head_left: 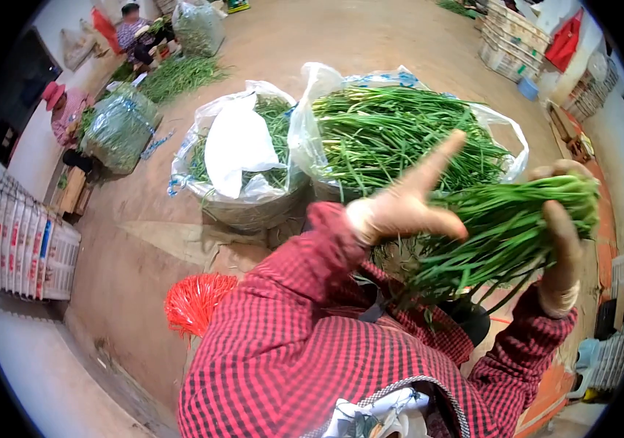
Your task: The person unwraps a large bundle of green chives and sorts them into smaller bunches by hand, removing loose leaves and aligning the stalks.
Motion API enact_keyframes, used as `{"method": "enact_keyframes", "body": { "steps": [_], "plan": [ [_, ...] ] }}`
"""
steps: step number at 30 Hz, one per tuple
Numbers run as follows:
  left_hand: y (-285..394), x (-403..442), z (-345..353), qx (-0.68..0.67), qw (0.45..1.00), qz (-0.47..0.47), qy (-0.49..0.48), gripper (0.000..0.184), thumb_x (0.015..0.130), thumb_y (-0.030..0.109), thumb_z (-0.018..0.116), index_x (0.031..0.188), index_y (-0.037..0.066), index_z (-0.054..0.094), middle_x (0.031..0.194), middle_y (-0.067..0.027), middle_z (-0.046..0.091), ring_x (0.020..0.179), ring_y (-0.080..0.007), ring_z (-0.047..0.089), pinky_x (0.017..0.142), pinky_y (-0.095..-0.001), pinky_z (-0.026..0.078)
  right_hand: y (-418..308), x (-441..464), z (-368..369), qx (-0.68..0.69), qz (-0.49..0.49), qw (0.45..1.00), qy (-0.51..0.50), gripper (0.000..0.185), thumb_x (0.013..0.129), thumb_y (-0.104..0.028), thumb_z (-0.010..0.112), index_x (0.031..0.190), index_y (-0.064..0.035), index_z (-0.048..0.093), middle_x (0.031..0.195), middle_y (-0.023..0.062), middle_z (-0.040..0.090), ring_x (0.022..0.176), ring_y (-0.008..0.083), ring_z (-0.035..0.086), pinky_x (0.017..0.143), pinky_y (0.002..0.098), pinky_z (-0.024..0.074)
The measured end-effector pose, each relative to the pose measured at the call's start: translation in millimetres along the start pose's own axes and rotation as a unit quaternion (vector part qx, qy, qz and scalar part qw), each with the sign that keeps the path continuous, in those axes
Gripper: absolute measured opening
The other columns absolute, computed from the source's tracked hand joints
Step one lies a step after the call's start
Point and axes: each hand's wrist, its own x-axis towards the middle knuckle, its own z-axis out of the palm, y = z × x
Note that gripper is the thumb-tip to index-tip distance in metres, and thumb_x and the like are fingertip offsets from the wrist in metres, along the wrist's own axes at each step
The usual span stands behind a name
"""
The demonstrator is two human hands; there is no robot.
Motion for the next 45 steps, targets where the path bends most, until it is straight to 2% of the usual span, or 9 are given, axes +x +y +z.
{"method": "enact_keyframes", "body": {
  "steps": [5,10,12,17,24,35,37,44,45],
  "plan": [
    [17.6,12.0,48.9,-0.327,0.94,0.003,-0.093,0.121,0.059,0.013,0.091,0.153,0.008,0.015,0.147,-0.0074,0.036,0.134,-0.0187,0.035,0.109,-0.0359,0.033,-5.4,6.8,42.3,0.046,0.001,0.993,-0.106,0.056,0.078,-0.017,0.073,0.126,0.0002,0.049,0.117,0.0098,0.057,0.111,0.018,0.054,0.097,0.0326,0.0436],
    [-9.8,3.3,68.9,-0.141,0.981,0.128,0.043,0.084,0.072,0.018,0.085,0.142,0.006,0.039,0.134,-0.0049,0.052,0.121,-0.0164,0.049,0.1,-0.0334,0.042,-18.1,18.8,84.8,0.028,-0.046,0.997,-0.06,0.087,0.076,-0.025,0.078,0.145,0.0013,0.032,0.139,0.0168,0.044,0.123,0.0217,0.049,0.105,0.0351,0.038],
    [0.4,-8.4,78.7,-0.524,0.842,-0.064,0.11,0.058,0.083,0.024,0.077,0.133,0.006,0.052,0.124,-0.0046,0.058,0.113,-0.0145,0.054,0.095,-0.0307,0.044,-2.5,12.2,83.3,-0.073,-0.025,0.996,-0.033,0.103,0.072,-0.029,0.081,0.15,0.0009,0.021,0.143,0.0172,0.04,0.126,0.0247,0.046,0.107,0.0367,0.036],
    [-28.3,-49.4,81.4,-0.684,0.69,-0.197,0.132,0.044,0.089,0.03,0.068,0.124,0.006,0.058,0.108,-0.003,0.066,0.091,-0.0134,0.063,0.082,-0.0286,0.053,92.9,-93.2,72.0,-0.112,0.139,0.977,-0.112,0.129,0.069,-0.043,0.085,0.151,0.0018,-0.005,0.149,0.0196,0.029,0.135,0.029,0.036,0.111,0.0406,0.0311],
    [-153.2,-117.4,172.9,-0.731,0.527,-0.425,0.089,0.044,0.09,0.05,0.061,0.11,0.011,0.065,0.104,-0.0073,0.067,0.092,-0.0226,0.064,0.083,-0.0416,0.053,145.6,-152.1,43.9,-0.02,0.542,0.828,-0.144,0.083,0.086,-0.012,0.068,0.151,-0.0062,0.018,0.13,0.0116,0.051,0.111,0.0224,0.056,0.091,0.0355,0.0497],
    [-273.5,-179.7,202.2,-0.526,0.46,-0.712,0.06,0.096,0.082,0.071,0.055,0.145,0.003,0.031,0.142,-0.023,0.041,0.128,-0.0343,0.043,0.106,-0.0501,0.034,316.7,-84.9,41.1,-0.067,0.741,0.437,-0.506,0.094,0.082,-0.071,0.053,0.149,-0.0081,0.034,0.143,0.0121,0.042,0.129,0.0231,0.04,0.103,0.0408,0.0367],
    [-274.0,-173.0,190.6,-0.561,0.466,-0.681,0.068,0.1,0.084,0.074,0.048,0.151,0.003,0.024,0.154,-0.0237,0.026,0.139,-0.0338,0.03,0.113,-0.0478,0.024,335.1,-77.2,44.4,-0.192,0.664,0.445,-0.57,0.087,0.085,-0.072,0.045,0.145,-0.0103,0.038,0.149,0.0122,0.037,0.132,0.0237,0.036,0.107,0.0386,0.0321],
    [-258.7,-138.0,186.9,-0.547,0.517,-0.61,0.247,0.056,0.089,0.06,0.054,0.109,0.009,0.067,0.106,-0.0091,0.068,0.088,-0.0267,0.064,0.077,-0.0452,0.051,490.0,-177.0,-1.8,-0.298,0.394,0.5,-0.711,0.047,0.094,-0.044,0.046,0.123,-0.0113,0.063,0.117,0.0119,0.065,0.107,0.0246,0.061,0.096,0.0399,0.0451],
    [-278.1,-151.6,197.0,-0.632,0.43,-0.603,0.228,0.052,0.089,0.059,0.056,0.104,0.01,0.069,0.102,-0.0074,0.068,0.088,-0.0257,0.063,0.078,-0.045,0.051,475.7,-172.5,-7.7,-0.243,0.401,0.584,-0.663,0.038,0.092,-0.035,0.054,0.118,-0.0088,0.063,0.106,0.0137,0.067,0.094,0.0255,0.063,0.085,0.0383,0.0482]
  ]
}}
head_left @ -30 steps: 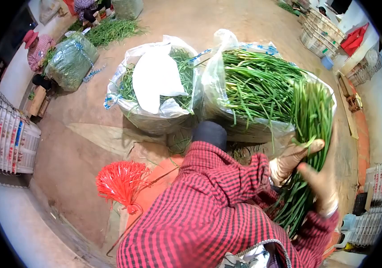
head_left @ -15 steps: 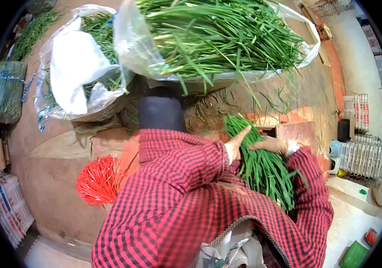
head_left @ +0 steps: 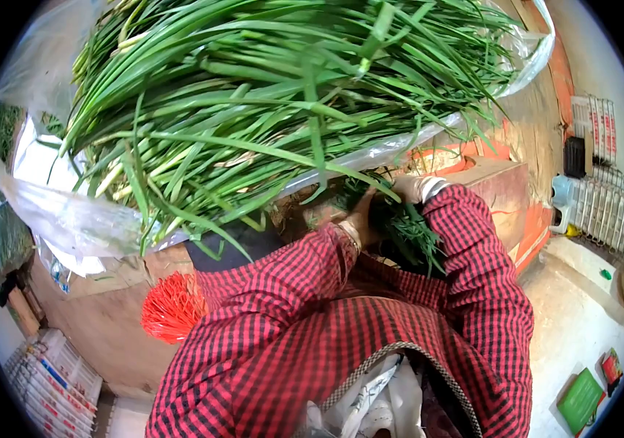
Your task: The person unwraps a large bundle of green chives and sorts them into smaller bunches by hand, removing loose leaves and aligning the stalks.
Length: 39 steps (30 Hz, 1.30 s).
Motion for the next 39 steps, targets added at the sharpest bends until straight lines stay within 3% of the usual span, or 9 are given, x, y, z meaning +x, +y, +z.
{"method": "enact_keyframes", "body": {
  "steps": [3,5,9,11,17,19,26,31,39],
  "plan": [
    [21.1,2.8,2.3,0.001,0.975,-0.222,0.035,0.039,0.086,0.049,0.065,0.1,0.014,0.07,0.093,-0.0043,0.067,0.086,-0.0237,0.061,0.08,-0.044,0.05,-112.4,-66.7,-11.8,-0.058,0.075,0.985,0.147,0.031,0.091,-0.024,0.056,0.113,-0.0038,0.06,0.097,0.0209,0.068,0.091,0.0346,0.066,0.075,0.0425,0.0527],
    [5.9,23.0,-19.8,0.152,0.985,-0.079,0.039,0.035,0.084,0.039,0.068,0.103,0.009,0.068,0.091,-0.0051,0.068,0.081,-0.0231,0.063,0.074,-0.0389,0.052,-162.8,-108.4,-9.8,0.123,0.226,0.947,0.194,0.041,0.088,-0.033,0.057,0.107,0.0033,0.064,0.096,0.0225,0.069,0.087,0.037,0.069,0.077,0.0439,0.0536],
    [0.4,2.0,8.3,0.263,0.958,-0.06,0.095,0.025,0.084,0.028,0.067,0.095,0.005,0.066,0.078,-0.0085,0.066,0.069,-0.0218,0.064,0.064,-0.0343,0.055,-135.0,-125.0,93.8,0.237,0.048,0.847,0.473,0.049,0.09,-0.039,0.06,0.119,-0.0002,0.053,0.097,0.0191,0.069,0.082,0.0319,0.069,0.073,0.0396,0.0529],
    [6.5,-49.1,59.9,0.208,0.954,-0.213,-0.024,0.019,0.083,0.021,0.068,0.089,0.002,0.067,0.074,-0.0105,0.065,0.064,-0.0212,0.063,0.061,-0.0332,0.053,-144.8,-160.6,91.7,0.72,0.038,0.598,0.349,0.043,0.094,-0.037,0.06,0.122,-0.005,0.055,0.099,0.0101,0.068,0.091,0.0246,0.065,0.077,0.0346,0.0509],
    [-11.2,-98.9,65.5,0.497,0.86,0.057,-0.097,0.03,0.07,0.01,0.075,0.097,0.002,0.067,0.082,-0.0082,0.067,0.071,-0.0155,0.063,0.065,-0.0295,0.051,-147.3,-145.4,113.1,0.788,-0.308,0.391,0.362,0.046,0.1,-0.042,0.049,0.131,-0.0085,0.047,0.12,0.0056,0.055,0.105,0.017,0.055,0.087,0.0337,0.0484],
    [-13.1,-135.7,70.0,0.593,0.792,0.135,-0.057,0.042,0.068,0.01,0.074,0.107,0.001,0.063,0.087,-0.0067,0.067,0.077,-0.0166,0.062,0.069,-0.0295,0.05,-188.0,-158.0,86.6,0.764,-0.261,0.305,0.506,0.057,0.098,-0.046,0.05,0.139,-0.007,0.04,0.13,0.0076,0.051,0.116,0.0218,0.052,0.099,0.0387,0.0435],
    [1.6,-209.7,66.5,0.78,0.513,0.332,-0.136,0.061,0.073,0.027,0.074,0.125,0.005,0.052,0.114,-0.0175,0.065,0.107,-0.0282,0.062,0.094,-0.037,0.046,-138.6,-182.2,45.3,0.727,-0.435,0.256,0.466,0.054,0.095,-0.041,0.055,0.136,-0.0066,0.05,0.135,0.008,0.053,0.122,0.0234,0.05,0.105,0.0383,0.04],
    [15.5,-295.4,74.7,0.816,0.496,0.29,-0.067,0.068,0.072,0.017,0.071,0.134,0.004,0.044,0.119,-0.0177,0.062,0.107,-0.0259,0.06,0.094,-0.0362,0.046,-136.2,-167.5,44.9,0.704,-0.517,0.285,0.394,0.045,0.092,-0.033,0.063,0.128,-0.0061,0.056,0.125,0.0051,0.061,0.111,0.021,0.057,0.099,0.0375,0.0446],
    [-6.0,-345.9,8.5,0.764,0.617,0.188,-0.004,0.069,0.07,0.009,0.067,0.135,0.005,0.045,0.116,-0.0087,0.063,0.105,-0.016,0.056,0.094,-0.0322,0.044,-134.4,-105.4,90.1,0.532,-0.3,0.618,0.495,0.03,0.089,-0.023,0.066,0.107,0.0007,0.062,0.093,0.0022,0.062,0.078,0.0132,0.054,0.072,0.0309,0.0446]
  ]
}}
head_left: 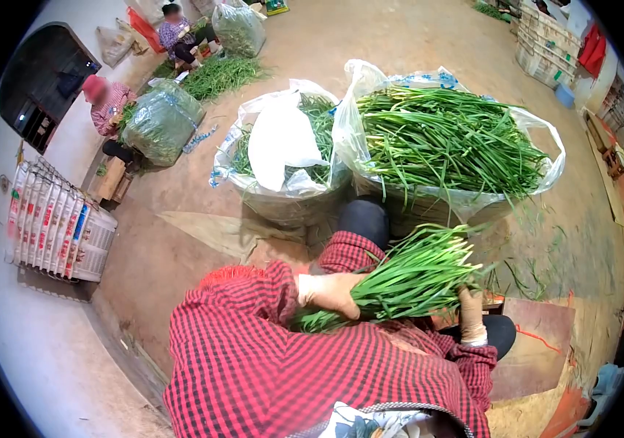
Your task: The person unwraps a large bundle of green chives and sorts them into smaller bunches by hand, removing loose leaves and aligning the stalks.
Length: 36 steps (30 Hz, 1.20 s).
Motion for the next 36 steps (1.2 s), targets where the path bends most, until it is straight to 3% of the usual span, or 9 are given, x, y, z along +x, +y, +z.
{"method": "enact_keyframes", "body": {
  "steps": [4,11,15,21,26,29,30,32,36],
  "plan": [
    [-44.4,16.1,19.6,-0.055,0.998,0.028,-0.019,0.061,0.071,0.003,0.063,0.131,0.002,0.05,0.115,-0.0062,0.063,0.105,-0.0135,0.055,0.093,-0.0294,0.043,-5.8,-1.3,-2.2,-0.245,-0.008,0.969,-0.042,0.018,0.091,-0.013,0.052,0.094,0.0031,0.058,0.077,0.0052,0.055,0.073,0.0151,0.047,0.067,0.032,0.0416],
    [-13.4,16.5,16.2,-0.186,0.978,0.085,0.026,0.065,0.076,0.003,0.073,0.136,0.002,0.047,0.122,-0.0064,0.06,0.105,-0.0151,0.056,0.091,-0.0307,0.047,-56.4,36.1,-2.2,-0.206,-0.132,0.968,0.052,0.033,0.101,-0.022,0.047,0.11,0.006,0.062,0.096,0.0127,0.069,0.084,0.0193,0.061,0.076,0.0343,0.0471],
    [1.8,9.6,8.2,-0.297,0.955,-0.014,0.01,0.064,0.077,0.001,0.073,0.136,0.001,0.046,0.113,-0.007,0.062,0.092,-0.0127,0.059,0.074,-0.0268,0.05,-102.0,41.1,-4.5,-0.267,-0.141,0.947,0.113,0.032,0.1,-0.027,0.052,0.099,0.0028,0.062,0.081,0.0071,0.063,0.077,0.0184,0.056,0.073,0.0326,0.0456],
    [-0.4,8.5,7.1,-0.335,0.94,0.061,0.007,0.065,0.075,0.009,0.075,0.132,-0.002,0.047,0.11,-0.0238,0.064,0.07,-0.0156,0.058,0.059,-0.0271,0.047,-149.3,39.9,-49.1,-0.179,-0.193,0.932,0.249,0.036,0.101,-0.035,0.052,0.089,-0.0049,0.068,0.067,-0.0016,0.056,0.061,0.0095,0.047,0.056,0.0275,0.0375],
    [0.7,-0.8,5.0,-0.391,0.92,0.02,-0.005,0.061,0.075,0.006,0.072,0.13,-0.002,0.048,0.11,-0.0235,0.065,0.067,-0.0151,0.057,0.058,-0.0263,0.048,-133.4,27.1,-131.7,0.024,-0.042,0.947,0.318,0.028,0.099,-0.031,0.054,0.093,-0.0084,0.069,0.066,-0.0019,0.053,0.049,0.0099,0.051,0.049,0.0254,0.0402],
    [-6.5,-2.2,2.6,-0.401,0.916,0.012,0.017,0.064,0.076,0.011,0.074,0.131,-0.008,0.046,0.113,-0.0279,0.062,0.067,-0.0169,0.055,0.058,-0.0301,0.046,-66.8,26.7,-124.9,-0.431,-0.005,0.9,0.064,0.048,0.09,-0.043,0.063,0.117,-0.0032,0.063,0.097,0.0157,0.067,0.093,0.0214,0.065,0.083,0.033,0.0506],
    [-6.6,-1.6,2.5,-0.399,0.917,0.009,0.013,0.064,0.076,0.011,0.074,0.131,-0.008,0.046,0.113,-0.0279,0.062,0.067,-0.0169,0.055,0.058,-0.0301,0.046,-112.3,11.8,-87.5,-0.532,0.127,0.834,-0.069,0.054,0.087,-0.043,0.066,0.121,-0.0006,0.06,0.118,0.0205,0.064,0.114,0.0283,0.058,0.099,0.0358,0.0439],
    [-7.0,0.1,4.1,-0.437,0.899,-0.003,0.029,0.059,0.076,0.007,0.071,0.129,-0.005,0.048,0.11,-0.0247,0.064,0.067,-0.0167,0.057,0.058,-0.0275,0.048,-106.1,-1.7,-66.7,-0.41,-0.009,0.912,0.007,0.056,0.084,-0.039,0.07,0.122,0.0002,0.059,0.13,0.0188,0.056,0.121,0.0305,0.054,0.1,0.0392,0.0433],
    [-2.7,1.3,2.1,-0.385,0.923,0.015,0.015,0.059,0.077,0.009,0.073,0.129,-0.008,0.049,0.113,-0.0269,0.062,0.07,-0.0173,0.055,0.06,-0.0307,0.047,-143.6,-4.5,-17.9,-0.376,-0.157,0.913,-0.014,0.061,0.082,-0.05,0.067,0.115,0.0011,0.064,0.13,0.0206,0.054,0.124,0.0332,0.05,0.105,0.0398,0.0383]
  ]
}}
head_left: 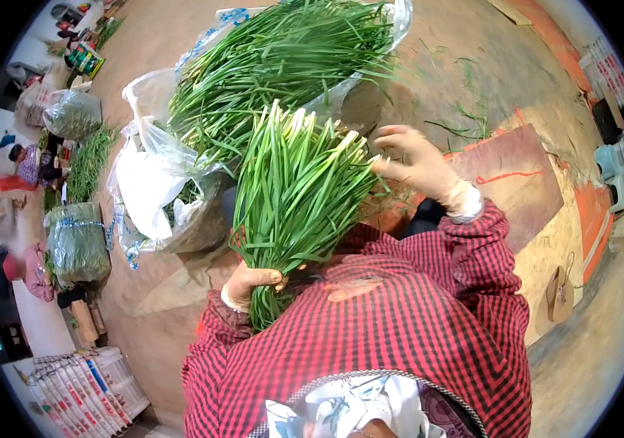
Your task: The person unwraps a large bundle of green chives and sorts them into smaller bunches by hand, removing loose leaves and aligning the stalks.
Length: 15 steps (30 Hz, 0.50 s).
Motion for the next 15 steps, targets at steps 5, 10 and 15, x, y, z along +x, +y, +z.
{"method": "enact_keyframes", "body": {
  "steps": [5,10,15],
  "plan": [
    [0.7,-6.4,-3.2,0.056,0.998,-0.02,0.004,0.056,0.077,0.005,0.073,0.126,-0.006,0.05,0.109,-0.0215,0.063,0.073,-0.0185,0.059,0.062,-0.0315,0.049,-10.9,16.2,59.7,-0.026,-0.099,0.994,-0.034,0.055,0.081,-0.041,0.065,0.124,-0.0077,0.059,0.123,0.0176,0.059,0.117,0.0318,0.053,0.103,0.0404,0.0371],
    [-6.7,-32.2,-23.0,0.1,0.993,-0.056,0.036,0.049,0.075,-0.004,0.075,0.12,-0.003,0.055,0.098,-0.0117,0.067,0.079,-0.0193,0.063,0.066,-0.0328,0.052,-1.6,14.2,81.6,-0.036,-0.014,0.998,-0.047,0.022,0.088,-0.015,0.054,0.108,-0.0097,0.062,0.096,0.014,0.067,0.09,0.0342,0.063,0.079,0.0393,0.0504],
    [-14.5,-51.0,-40.0,0.116,0.992,-0.048,0.034,0.054,0.076,-0.006,0.073,0.126,-0.001,0.055,0.102,-0.0122,0.067,0.081,-0.0196,0.066,0.068,-0.0318,0.055,33.6,21.0,30.9,0.181,0.138,0.963,0.146,0.02,0.093,-0.019,0.057,0.102,-0.002,0.061,0.084,0.0123,0.065,0.076,0.0282,0.062,0.072,0.0342,0.0505]
  ]
}}
